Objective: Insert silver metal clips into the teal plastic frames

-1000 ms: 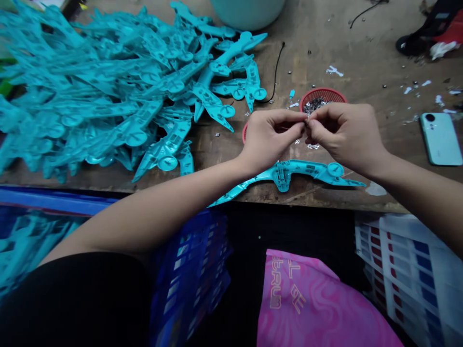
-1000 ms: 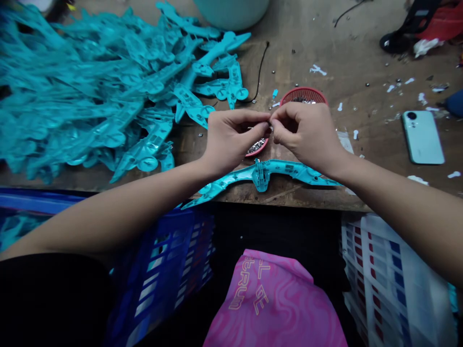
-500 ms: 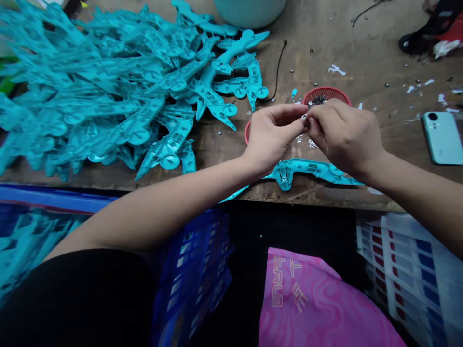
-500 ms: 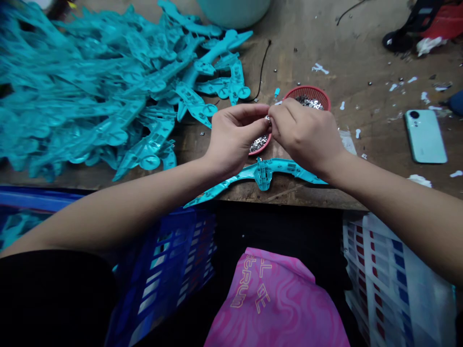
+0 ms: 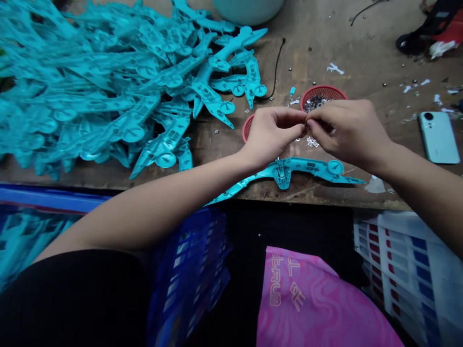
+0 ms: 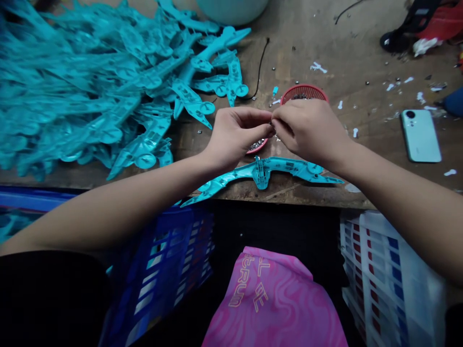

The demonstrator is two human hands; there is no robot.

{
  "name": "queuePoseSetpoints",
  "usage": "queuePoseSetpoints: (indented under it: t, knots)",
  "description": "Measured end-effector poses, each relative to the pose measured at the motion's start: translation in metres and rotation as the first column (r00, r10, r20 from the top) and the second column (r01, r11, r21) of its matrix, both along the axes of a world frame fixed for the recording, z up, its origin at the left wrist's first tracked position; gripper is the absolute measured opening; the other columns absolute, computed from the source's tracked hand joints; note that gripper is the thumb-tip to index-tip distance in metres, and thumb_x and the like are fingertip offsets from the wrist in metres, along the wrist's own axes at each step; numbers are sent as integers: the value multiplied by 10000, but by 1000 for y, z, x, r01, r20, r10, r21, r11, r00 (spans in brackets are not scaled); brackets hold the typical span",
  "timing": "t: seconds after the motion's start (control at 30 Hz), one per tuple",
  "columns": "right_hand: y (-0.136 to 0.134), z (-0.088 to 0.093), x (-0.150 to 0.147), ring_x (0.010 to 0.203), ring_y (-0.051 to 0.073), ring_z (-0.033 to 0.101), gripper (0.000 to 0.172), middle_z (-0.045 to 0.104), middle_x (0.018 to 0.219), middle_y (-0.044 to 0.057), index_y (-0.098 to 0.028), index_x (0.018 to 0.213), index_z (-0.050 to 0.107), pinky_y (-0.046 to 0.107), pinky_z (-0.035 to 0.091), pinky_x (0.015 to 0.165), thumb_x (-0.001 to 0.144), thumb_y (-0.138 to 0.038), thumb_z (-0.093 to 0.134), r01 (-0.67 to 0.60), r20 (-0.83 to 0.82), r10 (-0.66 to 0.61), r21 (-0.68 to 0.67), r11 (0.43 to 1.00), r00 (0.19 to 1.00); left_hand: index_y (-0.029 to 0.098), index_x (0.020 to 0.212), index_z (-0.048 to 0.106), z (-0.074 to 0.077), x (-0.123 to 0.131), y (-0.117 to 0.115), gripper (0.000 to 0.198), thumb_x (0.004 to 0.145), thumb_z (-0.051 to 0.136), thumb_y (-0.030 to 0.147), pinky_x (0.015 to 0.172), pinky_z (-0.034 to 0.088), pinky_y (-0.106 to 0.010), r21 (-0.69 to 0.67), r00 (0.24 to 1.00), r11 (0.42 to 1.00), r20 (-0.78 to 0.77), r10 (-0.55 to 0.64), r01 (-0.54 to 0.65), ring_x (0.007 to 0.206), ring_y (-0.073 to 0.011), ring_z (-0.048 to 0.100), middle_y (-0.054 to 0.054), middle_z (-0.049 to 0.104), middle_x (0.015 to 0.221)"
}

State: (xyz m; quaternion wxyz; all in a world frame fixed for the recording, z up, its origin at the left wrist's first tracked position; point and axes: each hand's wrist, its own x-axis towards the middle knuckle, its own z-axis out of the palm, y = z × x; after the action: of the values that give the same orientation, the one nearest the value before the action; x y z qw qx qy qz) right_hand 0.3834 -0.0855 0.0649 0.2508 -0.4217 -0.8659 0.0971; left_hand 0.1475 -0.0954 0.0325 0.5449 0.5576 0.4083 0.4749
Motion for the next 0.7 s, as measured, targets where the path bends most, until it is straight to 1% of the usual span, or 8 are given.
queuePoseSetpoints:
  t: [0.1, 0.17, 0.27, 0.33, 0.43, 0.53, 0.6, 0.7]
  knots:
    - [1, 5, -2, 1072, 392, 874, 239, 895, 1003, 119, -306, 1026, 869, 545, 686, 974, 1187, -456, 778, 62, -150, -86, -156, 986, 985, 186, 1139, 979, -4, -7, 10, 204, 939, 1019, 206, 1246, 757, -583, 45, 998, 999, -67, -5, 8, 1196, -333, 941, -103, 965, 1131]
    - [3, 6, -3, 944, 345, 862, 258, 869, 921, 91, -304, 964, 830, 510, 695, 894, 1146, -486, 854, 61, -265, -154, -330, 942, 952, 209, 1100, 989, -7, -22, 24, 190, 911, 1003, 207, 1248, 744, -567, 132, 974, 991, -227, -8, 38, 1198, -357, 931, -114, 964, 1097]
    - [9, 2, -2, 730, 263, 789, 292, 824, 806, 60, -291, 926, 798, 451, 665, 721, 1070, -502, 941, -41, -423, -207, -506, 862, 882, 243, 1020, 991, -10, -52, 49, 125, 904, 947, 258, 1274, 714, -573, 252, 815, 945, -579, -25, 208, 1229, -396, 920, -125, 960, 1051]
    - [12, -3, -1, 671, 227, 750, 314, 814, 781, 56, -282, 914, 794, 424, 645, 660, 1021, -499, 995, -103, -487, -189, -512, 853, 853, 246, 1068, 1000, -8, -63, 57, 169, 956, 919, 342, 1300, 697, -589, 283, 733, 916, -680, -18, 285, 1301, -415, 911, -138, 977, 1142]
    - [11, -7, -3, 691, 223, 758, 305, 823, 809, 52, -274, 942, 839, 425, 674, 673, 1028, -515, 1005, -126, -518, -174, -493, 861, 837, 284, 1142, 1006, -1, -57, 48, 239, 1016, 954, 480, 1272, 711, -569, 300, 810, 916, -584, -44, 266, 1349, -418, 901, -132, 986, 1215]
    - [1, -4, -7, 794, 274, 817, 325, 857, 873, 63, -293, 1007, 882, 482, 732, 767, 1125, -592, 926, -85, -480, -191, -495, 864, 856, 301, 1069, 969, 9, -35, 26, 267, 1004, 1052, 546, 1256, 715, -548, 233, 932, 961, -358, -60, 152, 1344, -419, 894, -98, 956, 1059]
    - [-7, 1, -10, 897, 314, 852, 331, 890, 937, 76, -311, 1053, 898, 528, 756, 877, 1166, -622, 893, -26, -405, -181, -455, 890, 896, 272, 1020, 927, 12, -25, 15, 315, 1003, 1076, 549, 1288, 699, -551, 195, 955, 976, -294, -38, 99, 1380, -430, 876, -88, 919, 990]
    - [-12, 8, -8, 997, 350, 861, 245, 923, 1000, 102, -306, 1094, 925, 562, 739, 1018, 1150, -544, 935, 30, -262, -129, -353, 935, 956, 248, 1028, 906, 7, -23, 8, 325, 1070, 1004, 555, 1330, 668, -540, 196, 931, 976, -363, -22, 99, 1429, -439, 858, -107, 906, 1033]
